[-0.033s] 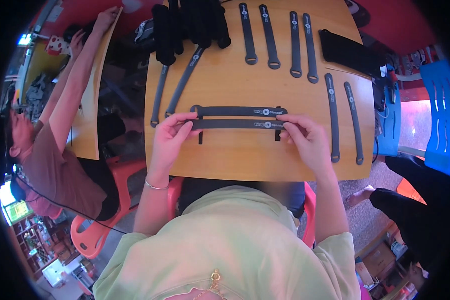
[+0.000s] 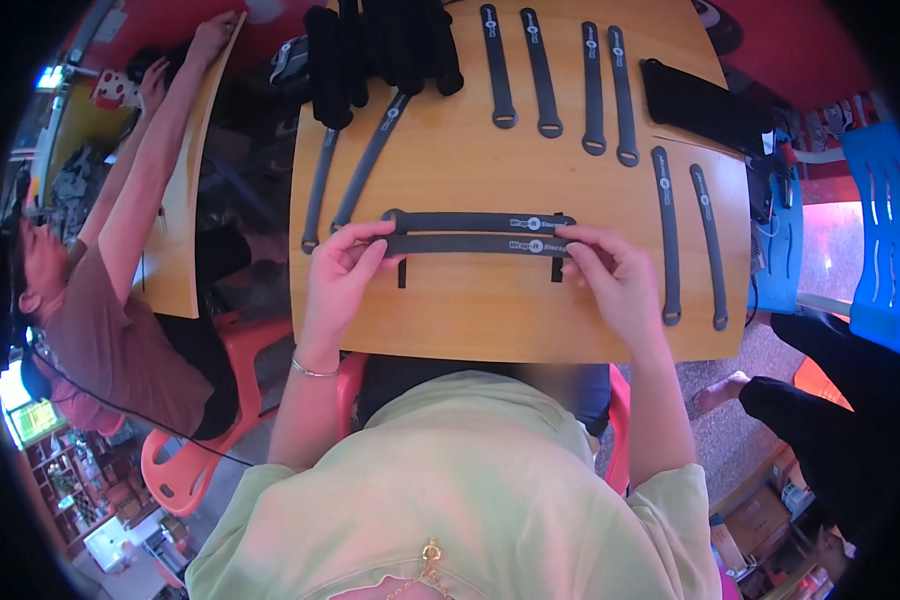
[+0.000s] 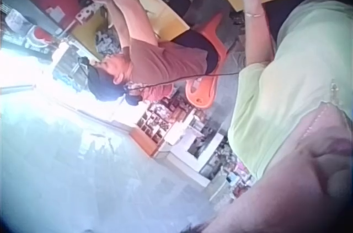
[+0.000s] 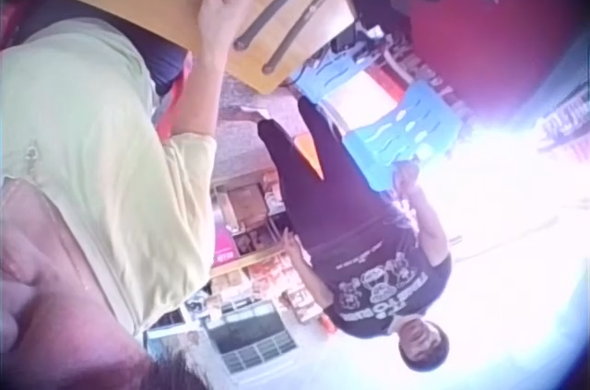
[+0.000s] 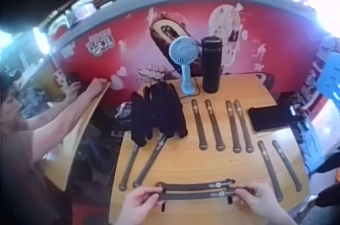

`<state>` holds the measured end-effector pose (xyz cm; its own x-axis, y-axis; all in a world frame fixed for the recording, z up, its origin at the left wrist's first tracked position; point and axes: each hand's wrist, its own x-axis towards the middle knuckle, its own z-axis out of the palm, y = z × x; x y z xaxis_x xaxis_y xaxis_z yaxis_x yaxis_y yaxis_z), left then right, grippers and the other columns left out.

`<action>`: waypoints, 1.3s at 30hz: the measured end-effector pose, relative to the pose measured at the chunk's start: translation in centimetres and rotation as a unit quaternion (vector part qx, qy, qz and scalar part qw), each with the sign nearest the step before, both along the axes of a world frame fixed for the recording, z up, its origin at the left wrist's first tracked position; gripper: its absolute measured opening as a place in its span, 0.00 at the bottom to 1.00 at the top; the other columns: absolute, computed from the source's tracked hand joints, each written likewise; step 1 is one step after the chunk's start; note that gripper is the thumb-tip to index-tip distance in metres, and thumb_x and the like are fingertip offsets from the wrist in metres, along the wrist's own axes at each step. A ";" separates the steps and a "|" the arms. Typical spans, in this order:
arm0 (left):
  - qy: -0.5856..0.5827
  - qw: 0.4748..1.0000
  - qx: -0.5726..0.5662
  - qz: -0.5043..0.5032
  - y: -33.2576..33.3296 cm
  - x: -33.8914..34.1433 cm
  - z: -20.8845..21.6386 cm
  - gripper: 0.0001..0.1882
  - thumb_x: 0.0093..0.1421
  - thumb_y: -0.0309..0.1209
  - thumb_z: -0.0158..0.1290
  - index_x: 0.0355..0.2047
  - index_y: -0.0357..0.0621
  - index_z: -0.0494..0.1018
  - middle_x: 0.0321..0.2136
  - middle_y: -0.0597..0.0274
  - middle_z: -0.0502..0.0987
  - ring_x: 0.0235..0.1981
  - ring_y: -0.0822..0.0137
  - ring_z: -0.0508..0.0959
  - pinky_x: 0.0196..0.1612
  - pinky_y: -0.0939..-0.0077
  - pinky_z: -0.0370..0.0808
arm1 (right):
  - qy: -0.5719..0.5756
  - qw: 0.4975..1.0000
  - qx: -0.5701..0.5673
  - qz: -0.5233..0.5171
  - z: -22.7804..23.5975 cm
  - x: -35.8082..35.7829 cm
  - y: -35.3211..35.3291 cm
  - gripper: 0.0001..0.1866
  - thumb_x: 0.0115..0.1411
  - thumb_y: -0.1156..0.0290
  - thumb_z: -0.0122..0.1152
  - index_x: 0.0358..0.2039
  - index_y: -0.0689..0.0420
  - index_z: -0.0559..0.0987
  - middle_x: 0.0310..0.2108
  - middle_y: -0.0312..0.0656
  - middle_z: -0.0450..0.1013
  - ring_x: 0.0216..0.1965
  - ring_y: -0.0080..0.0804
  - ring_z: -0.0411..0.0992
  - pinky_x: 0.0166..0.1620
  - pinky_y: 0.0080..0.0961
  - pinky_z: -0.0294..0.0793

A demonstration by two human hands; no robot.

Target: Sorting, inspecting, and trimming black storage straps at a workbench.

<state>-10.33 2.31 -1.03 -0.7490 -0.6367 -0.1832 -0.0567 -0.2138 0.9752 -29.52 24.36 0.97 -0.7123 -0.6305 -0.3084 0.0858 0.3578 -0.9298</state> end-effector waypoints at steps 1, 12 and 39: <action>-0.002 1.000 0.000 0.002 -0.2 0.0 -0.2 0.10 0.59 0.19 0.50 0.41 0.33 0.72 0.34 0.60 0.76 0.32 0.73 0.78 0.38 0.84 0.76 | -0.002 1.000 0.000 0.002 -0.3 0.1 -0.2 0.05 0.56 0.81 0.57 0.35 0.62 0.74 0.25 0.33 0.72 0.27 0.14 0.69 0.28 0.12 0.68; -0.082 0.992 -0.078 0.057 -1.1 -0.9 -1.4 0.07 0.55 0.18 0.54 0.35 0.33 0.74 0.29 0.64 0.76 0.28 0.78 0.77 0.32 0.87 0.75 | 0.089 0.994 -0.039 -0.055 -2.5 -0.2 -0.4 0.05 0.56 0.79 0.58 0.34 0.61 0.73 0.26 0.32 0.72 0.25 0.13 0.68 0.28 0.11 0.68; -0.092 0.974 -0.184 0.090 -1.0 -1.0 -2.8 0.06 0.53 0.18 0.55 0.33 0.33 0.77 0.26 0.63 0.75 0.25 0.77 0.76 0.28 0.88 0.73 | 0.112 0.990 -0.027 -0.080 -2.9 -0.2 -0.7 0.04 0.56 0.79 0.59 0.33 0.62 0.74 0.25 0.31 0.71 0.25 0.12 0.67 0.29 0.09 0.66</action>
<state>-11.35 1.28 -3.82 -0.5951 -0.8027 -0.0382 -0.2320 0.1261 0.9645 -29.73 23.62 -1.93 -0.8512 -0.5153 -0.1000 -0.0737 0.3060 -0.9492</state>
